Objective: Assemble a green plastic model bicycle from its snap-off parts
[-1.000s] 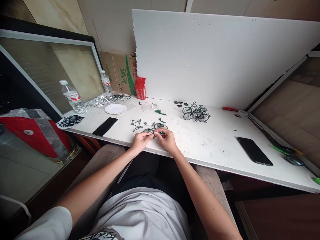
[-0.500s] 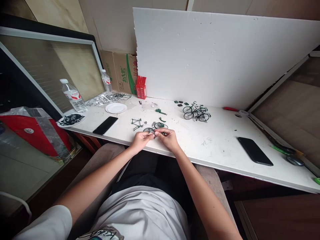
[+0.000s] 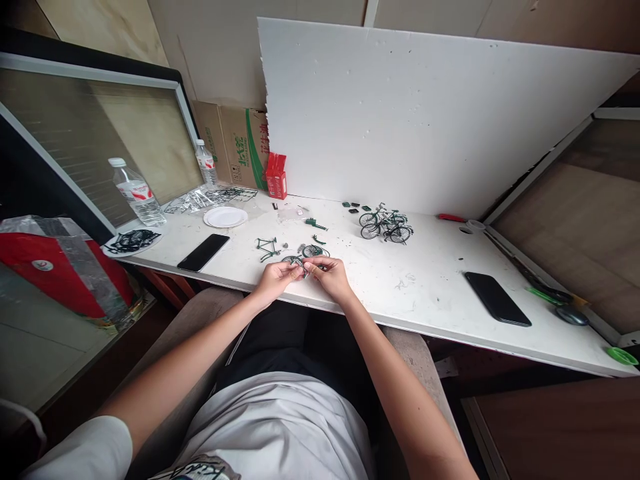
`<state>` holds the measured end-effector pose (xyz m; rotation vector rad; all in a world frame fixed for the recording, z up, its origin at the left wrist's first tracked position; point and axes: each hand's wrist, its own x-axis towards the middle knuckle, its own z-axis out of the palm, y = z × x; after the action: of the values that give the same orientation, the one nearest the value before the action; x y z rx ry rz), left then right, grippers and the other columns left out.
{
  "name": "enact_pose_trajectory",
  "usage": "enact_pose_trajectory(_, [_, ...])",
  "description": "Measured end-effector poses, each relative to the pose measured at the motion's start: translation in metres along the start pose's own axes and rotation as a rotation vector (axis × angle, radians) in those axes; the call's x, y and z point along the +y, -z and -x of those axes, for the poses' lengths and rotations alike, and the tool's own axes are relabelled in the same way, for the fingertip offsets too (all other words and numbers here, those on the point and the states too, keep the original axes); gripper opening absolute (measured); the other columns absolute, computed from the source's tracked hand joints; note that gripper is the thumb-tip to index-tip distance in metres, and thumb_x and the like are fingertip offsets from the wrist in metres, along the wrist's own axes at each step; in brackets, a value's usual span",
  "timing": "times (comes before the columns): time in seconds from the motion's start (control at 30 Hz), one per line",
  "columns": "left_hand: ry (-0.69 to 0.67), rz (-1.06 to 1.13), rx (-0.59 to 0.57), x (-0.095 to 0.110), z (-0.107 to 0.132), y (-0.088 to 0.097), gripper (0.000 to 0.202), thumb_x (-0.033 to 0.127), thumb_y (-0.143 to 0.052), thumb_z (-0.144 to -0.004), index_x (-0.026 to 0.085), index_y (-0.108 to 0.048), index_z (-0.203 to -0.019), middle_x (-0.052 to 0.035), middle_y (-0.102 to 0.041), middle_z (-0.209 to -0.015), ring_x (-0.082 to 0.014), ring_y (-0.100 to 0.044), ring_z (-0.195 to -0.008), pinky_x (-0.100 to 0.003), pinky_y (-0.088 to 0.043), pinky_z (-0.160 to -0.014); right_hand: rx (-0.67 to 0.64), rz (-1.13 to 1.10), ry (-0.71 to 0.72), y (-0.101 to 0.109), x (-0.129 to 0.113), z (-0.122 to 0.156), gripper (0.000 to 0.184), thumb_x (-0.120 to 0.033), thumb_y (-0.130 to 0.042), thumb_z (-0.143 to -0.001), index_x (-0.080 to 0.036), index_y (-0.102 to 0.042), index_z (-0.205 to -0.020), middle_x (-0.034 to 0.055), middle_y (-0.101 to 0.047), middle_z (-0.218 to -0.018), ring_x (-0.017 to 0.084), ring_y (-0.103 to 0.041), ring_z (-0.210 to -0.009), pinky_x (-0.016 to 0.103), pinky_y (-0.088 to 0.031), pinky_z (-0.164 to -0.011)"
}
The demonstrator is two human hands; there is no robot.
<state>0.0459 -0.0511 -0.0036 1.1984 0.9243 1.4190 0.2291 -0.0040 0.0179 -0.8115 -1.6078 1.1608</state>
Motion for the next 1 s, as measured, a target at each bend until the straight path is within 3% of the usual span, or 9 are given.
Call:
enact_pose_trajectory(0.37, [0.044, 0.067, 0.026, 0.006, 0.001, -0.004, 0.053, 0.054, -0.093, -0.072, 0.011, -0.082, -0.102, -0.0124, -0.082, -0.103, -0.0279, -0.077, -0.096, -0.051, -0.062, -0.100, -0.009, -0.009, -0.025, -0.002, -0.005, 0.001, 0.041, -0.059, -0.087, -0.078, -0.022, -0.084, -0.095, 0.0076, -0.081, -0.094, 0.020, -0.068, -0.071, 0.034, -0.058, -0.065])
enact_pose_trajectory(0.5, [0.032, 0.056, 0.003, 0.008, 0.002, -0.004, 0.053, 0.056, -0.090, -0.076, 0.011, -0.082, -0.103, -0.0134, -0.082, -0.100, -0.0290, -0.078, -0.096, -0.051, -0.062, -0.099, -0.018, 0.019, -0.009, -0.001, 0.000, 0.000, 0.043, -0.062, -0.080, -0.084, -0.021, -0.082, -0.098, 0.0077, -0.081, -0.099, 0.020, -0.070, -0.074, 0.035, -0.059, -0.068])
enact_pose_trajectory(0.7, [0.041, 0.061, 0.005, 0.014, 0.004, -0.005, 0.050, 0.057, -0.087, -0.079, 0.011, -0.081, -0.098, -0.0132, -0.081, -0.098, -0.0283, -0.079, -0.097, -0.047, -0.062, -0.100, 0.116, 0.121, 0.130, -0.001, 0.006, -0.003, 0.037, -0.058, -0.067, -0.097, -0.022, -0.076, -0.098, 0.0074, -0.079, -0.099, 0.025, -0.072, -0.098, 0.040, -0.057, -0.095])
enact_pose_trajectory(0.83, [0.062, 0.083, 0.033, 0.016, 0.004, -0.005, 0.050, 0.056, -0.089, -0.078, 0.010, -0.079, -0.096, -0.0139, -0.080, -0.099, -0.0283, -0.079, -0.098, -0.048, -0.061, -0.102, 0.249, 0.270, 0.182, 0.005, 0.009, -0.005, 0.030, -0.046, -0.058, -0.103, -0.022, -0.076, -0.104, 0.0089, -0.078, -0.103, 0.027, -0.068, -0.101, 0.045, -0.054, -0.096])
enact_pose_trajectory(1.0, [0.075, 0.113, 0.046, 0.017, 0.004, -0.004, 0.050, 0.056, -0.089, -0.078, 0.011, -0.078, -0.096, -0.0142, -0.080, -0.100, -0.0285, -0.078, -0.100, -0.050, -0.058, -0.104, 0.073, 0.759, 0.337, 0.036, 0.012, -0.011, 0.027, -0.016, -0.058, -0.097, -0.025, -0.083, -0.100, 0.0119, -0.078, -0.101, 0.034, -0.058, -0.105, 0.055, -0.046, -0.100])
